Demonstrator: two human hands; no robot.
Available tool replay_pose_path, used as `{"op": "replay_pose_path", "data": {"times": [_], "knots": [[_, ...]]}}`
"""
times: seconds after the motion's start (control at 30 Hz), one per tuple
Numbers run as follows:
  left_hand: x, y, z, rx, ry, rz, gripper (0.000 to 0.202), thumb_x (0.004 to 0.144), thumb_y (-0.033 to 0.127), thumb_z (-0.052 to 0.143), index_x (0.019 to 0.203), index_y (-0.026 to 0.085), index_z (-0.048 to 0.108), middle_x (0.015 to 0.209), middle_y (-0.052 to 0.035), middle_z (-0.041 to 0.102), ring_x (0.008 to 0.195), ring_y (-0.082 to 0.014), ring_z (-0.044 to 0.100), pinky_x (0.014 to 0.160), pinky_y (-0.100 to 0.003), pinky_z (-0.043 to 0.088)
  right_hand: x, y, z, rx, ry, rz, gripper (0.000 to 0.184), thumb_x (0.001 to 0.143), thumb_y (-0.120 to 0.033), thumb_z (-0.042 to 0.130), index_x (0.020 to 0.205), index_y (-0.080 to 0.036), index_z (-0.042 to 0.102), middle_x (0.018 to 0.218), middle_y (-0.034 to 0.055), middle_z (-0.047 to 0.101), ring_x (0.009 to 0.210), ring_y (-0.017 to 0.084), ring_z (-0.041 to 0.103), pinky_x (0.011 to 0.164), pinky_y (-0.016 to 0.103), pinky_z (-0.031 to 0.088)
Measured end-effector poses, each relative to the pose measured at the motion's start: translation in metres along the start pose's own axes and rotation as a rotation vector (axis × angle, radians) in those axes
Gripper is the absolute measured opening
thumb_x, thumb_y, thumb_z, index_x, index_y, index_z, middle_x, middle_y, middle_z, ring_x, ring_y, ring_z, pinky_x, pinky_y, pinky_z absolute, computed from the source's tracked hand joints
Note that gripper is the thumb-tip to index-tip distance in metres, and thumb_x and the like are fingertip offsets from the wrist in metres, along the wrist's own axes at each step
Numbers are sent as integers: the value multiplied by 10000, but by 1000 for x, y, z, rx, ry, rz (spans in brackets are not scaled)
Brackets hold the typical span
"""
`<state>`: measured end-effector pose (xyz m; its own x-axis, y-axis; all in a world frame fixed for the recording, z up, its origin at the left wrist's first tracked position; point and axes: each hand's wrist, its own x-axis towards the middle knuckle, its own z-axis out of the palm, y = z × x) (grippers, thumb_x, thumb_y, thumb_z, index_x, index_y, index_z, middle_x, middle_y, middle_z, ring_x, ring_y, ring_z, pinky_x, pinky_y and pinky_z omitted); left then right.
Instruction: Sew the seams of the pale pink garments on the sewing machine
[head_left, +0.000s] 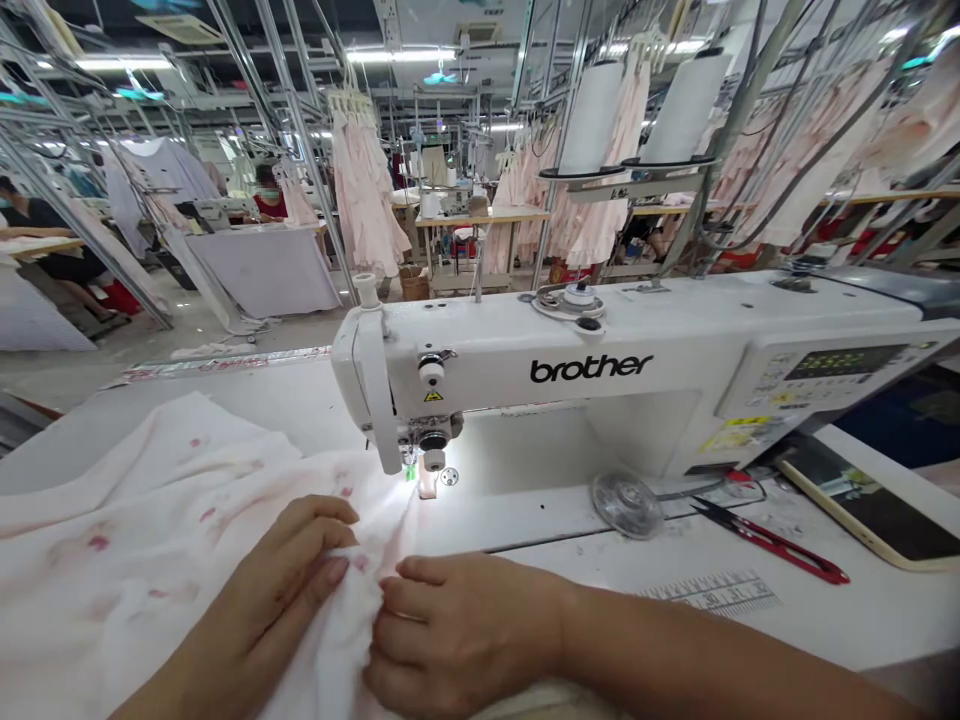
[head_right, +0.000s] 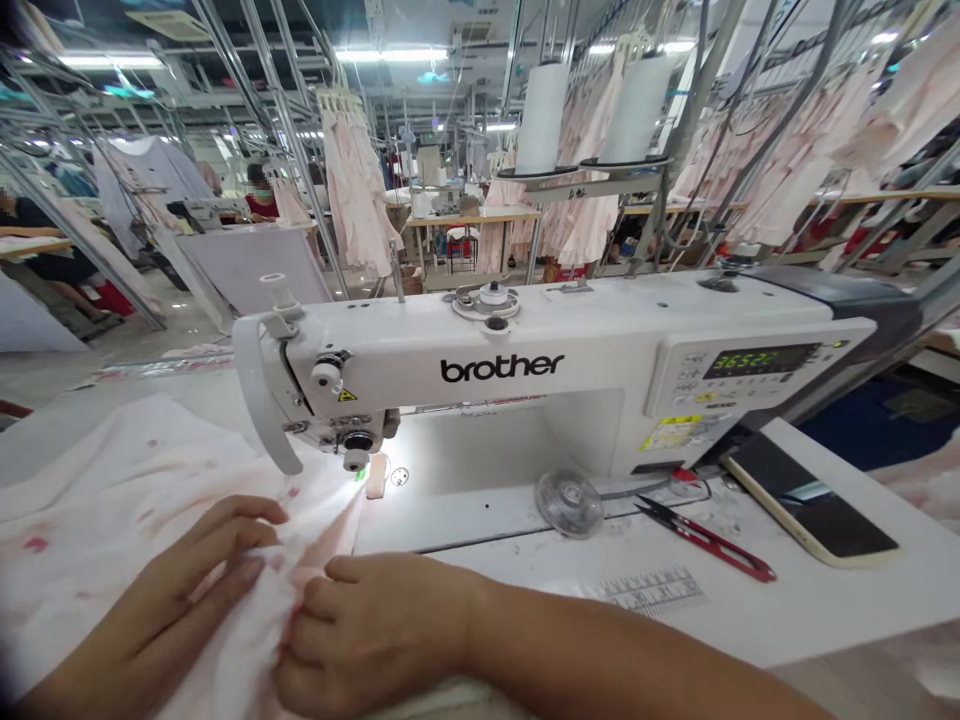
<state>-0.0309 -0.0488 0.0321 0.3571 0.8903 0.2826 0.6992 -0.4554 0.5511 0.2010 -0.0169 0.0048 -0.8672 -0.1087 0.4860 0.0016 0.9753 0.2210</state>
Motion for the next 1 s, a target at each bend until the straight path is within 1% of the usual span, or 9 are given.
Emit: {"op": "replay_pose_path", "data": {"times": [0.07, 0.17, 0.23, 0.37, 0.53, 0.63, 0.77, 0.9, 1.0], "knots": [[1, -2, 2, 120, -46, 136, 173, 940, 240, 454, 1029, 266, 601, 1258, -37, 622, 1215, -209, 548, 1022, -317, 462, 1, -3, 4, -21, 37, 15, 221, 904, -123, 493, 698, -164, 562, 683, 22, 551, 662, 172, 554, 616, 300, 421], [5, -6, 8, 258, -198, 343, 365, 901, 155, 471, 1225, 301, 551, 1244, -8, 669, 1232, -188, 573, 1149, -363, 351, 0, 1, 3, -44, 161, 15, 256, 903, -131, 507, 652, -172, 532, 616, -4, 524, 576, 136, 514, 554, 268, 408], [8, -8, 13, 308, -250, 427, 451, 876, 107, 465, 1285, 292, 509, 1228, -4, 684, 1169, -160, 623, 1153, -332, 344, -3, 5, 1, -47, 210, 14, 279, 926, -157, 516, 648, -174, 533, 593, -19, 511, 554, 121, 502, 538, 260, 404], [7, -11, 25, 314, -228, 489, 448, 838, 87, 488, 1248, 267, 520, 1214, -2, 693, 1095, -138, 662, 1114, -261, 377, -7, 7, 3, -21, 176, 29, 303, 931, -171, 511, 628, -190, 511, 554, -40, 488, 515, 116, 489, 502, 268, 385], [0, -14, 40, 247, -124, 410, 429, 862, 74, 422, 1227, 270, 531, 1202, -1, 693, 1121, -139, 635, 1113, -277, 360, -11, 5, 9, -15, 125, 82, 329, 941, -194, 511, 613, -192, 484, 545, -48, 484, 502, 116, 485, 478, 272, 354], [6, -15, 41, 153, -175, 333, 385, 905, 76, 376, 1200, 249, 554, 1193, -40, 686, 1118, -161, 615, 1035, -309, 436, -12, 7, 7, -20, -13, 124, 258, 932, -169, 527, 676, -189, 506, 594, -42, 521, 539, 126, 498, 499, 277, 353], [30, -20, 37, 95, -236, 238, 336, 946, 102, 363, 1162, 221, 591, 1118, -66, 694, 1098, -200, 597, 980, -373, 473, -15, 16, 6, -1, -202, 254, 143, 973, -168, 520, 830, -175, 527, 758, -15, 603, 663, 143, 528, 602, 280, 389], [55, -26, 27, 117, -289, 231, 326, 976, 151, 333, 1166, 208, 593, 1131, -77, 685, 1072, -212, 602, 952, -391, 475, -18, 24, 7, 28, -250, 360, 88, 977, -154, 514, 892, -167, 534, 876, 12, 622, 811, 169, 533, 733, 300, 416], [61, -19, 14, 155, -324, 243, 304, 985, 194, 348, 1145, 226, 605, 1119, -64, 690, 1084, -209, 607, 960, -373, 477, -16, 25, 3, 5, -224, 327, 100, 968, -143, 494, 891, -152, 558, 863, 27, 601, 827, 183, 517, 772, 333, 412]]}}
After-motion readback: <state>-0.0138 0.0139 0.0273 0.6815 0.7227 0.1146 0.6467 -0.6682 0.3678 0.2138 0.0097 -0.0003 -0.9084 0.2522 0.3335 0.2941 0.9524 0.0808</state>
